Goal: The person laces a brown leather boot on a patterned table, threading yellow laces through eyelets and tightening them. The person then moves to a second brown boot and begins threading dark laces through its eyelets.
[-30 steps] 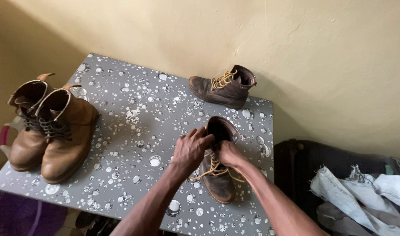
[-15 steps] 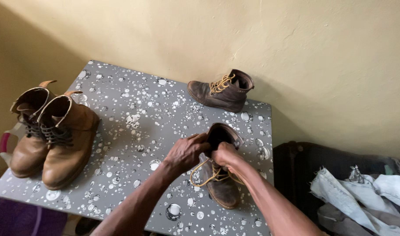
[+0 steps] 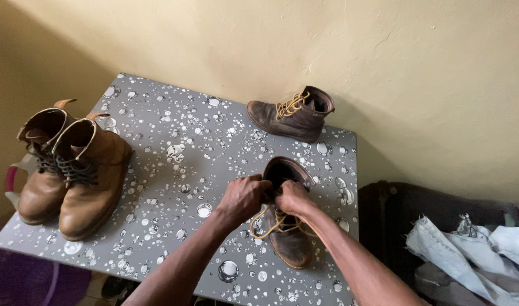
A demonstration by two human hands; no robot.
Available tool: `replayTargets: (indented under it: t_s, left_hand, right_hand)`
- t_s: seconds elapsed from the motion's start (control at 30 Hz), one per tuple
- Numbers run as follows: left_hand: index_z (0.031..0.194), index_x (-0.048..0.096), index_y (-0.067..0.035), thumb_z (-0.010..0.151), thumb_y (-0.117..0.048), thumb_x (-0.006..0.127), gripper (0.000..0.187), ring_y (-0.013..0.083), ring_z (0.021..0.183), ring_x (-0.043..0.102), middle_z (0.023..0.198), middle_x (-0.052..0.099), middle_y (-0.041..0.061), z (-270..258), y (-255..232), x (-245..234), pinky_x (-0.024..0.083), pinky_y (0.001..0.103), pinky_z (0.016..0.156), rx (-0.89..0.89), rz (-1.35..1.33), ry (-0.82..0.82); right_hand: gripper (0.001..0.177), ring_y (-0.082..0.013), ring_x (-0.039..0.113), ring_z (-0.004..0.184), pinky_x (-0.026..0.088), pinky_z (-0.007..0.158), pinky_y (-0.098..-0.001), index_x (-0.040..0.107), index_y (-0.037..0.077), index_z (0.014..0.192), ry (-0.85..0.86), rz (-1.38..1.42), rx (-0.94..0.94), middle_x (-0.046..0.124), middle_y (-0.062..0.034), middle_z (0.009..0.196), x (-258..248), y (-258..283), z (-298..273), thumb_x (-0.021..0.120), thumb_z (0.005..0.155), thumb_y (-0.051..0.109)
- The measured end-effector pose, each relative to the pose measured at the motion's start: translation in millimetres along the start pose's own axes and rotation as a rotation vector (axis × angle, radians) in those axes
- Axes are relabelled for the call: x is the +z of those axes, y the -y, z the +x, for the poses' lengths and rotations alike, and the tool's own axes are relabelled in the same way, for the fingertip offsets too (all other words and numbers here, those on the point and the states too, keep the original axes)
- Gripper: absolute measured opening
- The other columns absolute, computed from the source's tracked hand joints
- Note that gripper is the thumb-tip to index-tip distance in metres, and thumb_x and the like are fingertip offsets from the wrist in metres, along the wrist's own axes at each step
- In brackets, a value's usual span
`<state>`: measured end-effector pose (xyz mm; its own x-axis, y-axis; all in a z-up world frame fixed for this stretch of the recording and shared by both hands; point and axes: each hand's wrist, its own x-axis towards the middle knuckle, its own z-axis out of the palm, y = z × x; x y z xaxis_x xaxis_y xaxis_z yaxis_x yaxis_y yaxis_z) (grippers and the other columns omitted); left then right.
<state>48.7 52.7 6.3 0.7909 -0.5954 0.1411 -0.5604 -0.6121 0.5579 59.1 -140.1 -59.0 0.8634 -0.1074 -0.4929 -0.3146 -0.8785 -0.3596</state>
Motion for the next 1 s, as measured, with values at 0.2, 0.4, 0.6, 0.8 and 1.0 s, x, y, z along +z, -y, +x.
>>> replayTargets:
  t_s: [0.2, 0.4, 0.6, 0.8, 1.0]
  left_hand:
    - [0.094, 0.077, -0.01, 0.082, 0.002, 0.066, 0.02, 0.0283, 0.08, 0.073, 0.099, 0.075, 0.009, 23, 14, 13, 0.06, 0.042, 0.068, 0.123, 0.052, 0.047]
    - [0.094, 0.076, -0.007, 0.083, 0.001, 0.066, 0.017, 0.0287, 0.077, 0.074, 0.097, 0.074, 0.011, 31, 11, 8, 0.06, 0.041, 0.068, 0.106, 0.005, 0.113]
    - [0.09, 0.074, -0.004, 0.079, -0.003, 0.075, 0.01, 0.029, 0.076, 0.074, 0.094, 0.075, 0.011, 29, 13, 1, 0.06, 0.04, 0.067, 0.116, -0.017, 0.014]
    - [0.093, 0.075, -0.005, 0.078, 0.003, 0.071, 0.017, 0.0305, 0.078, 0.075, 0.098, 0.075, 0.011, 27, 16, 3, 0.061, 0.04, 0.068, 0.082, -0.014, 0.02]
    - [0.09, 0.075, -0.003, 0.073, 0.007, 0.068, 0.021, 0.0331, 0.083, 0.074, 0.097, 0.075, 0.015, 31, 19, 9, 0.061, 0.042, 0.074, 0.146, -0.005, 0.017]
  right_hand:
    - [0.028, -0.0211, 0.063, 0.061, 0.053, 0.052, -0.036, 0.067, -0.006, 0.114, 0.043, 0.127, -0.014, 0.073, -0.0203, 0.089, -10, -5, -11, 0.06, 0.088, -0.001]
    - [0.049, -0.0167, 0.057, 0.055, 0.052, 0.048, -0.0331, 0.061, -0.002, 0.127, -0.021, 0.205, -0.024, 0.069, -0.0176, 0.089, -8, -13, -7, 0.053, 0.079, -0.012]
    - [0.053, -0.0239, 0.063, 0.074, 0.049, 0.059, -0.0382, 0.061, 0.0, 0.134, 0.066, 0.284, 0.084, 0.073, -0.0262, 0.11, -20, 8, -25, 0.049, 0.083, -0.006]
    - [0.051, -0.0288, 0.071, 0.092, 0.061, 0.072, -0.0411, 0.053, 0.003, 0.14, 0.135, 0.259, 0.114, 0.066, -0.0223, 0.123, -22, 26, -28, 0.046, 0.09, -0.005]
    - [0.029, -0.0176, 0.069, 0.077, 0.055, 0.062, -0.035, 0.066, -0.007, 0.121, 0.037, 0.581, 0.089, 0.075, -0.0194, 0.104, 6, 8, -5, 0.057, 0.095, 0.003]
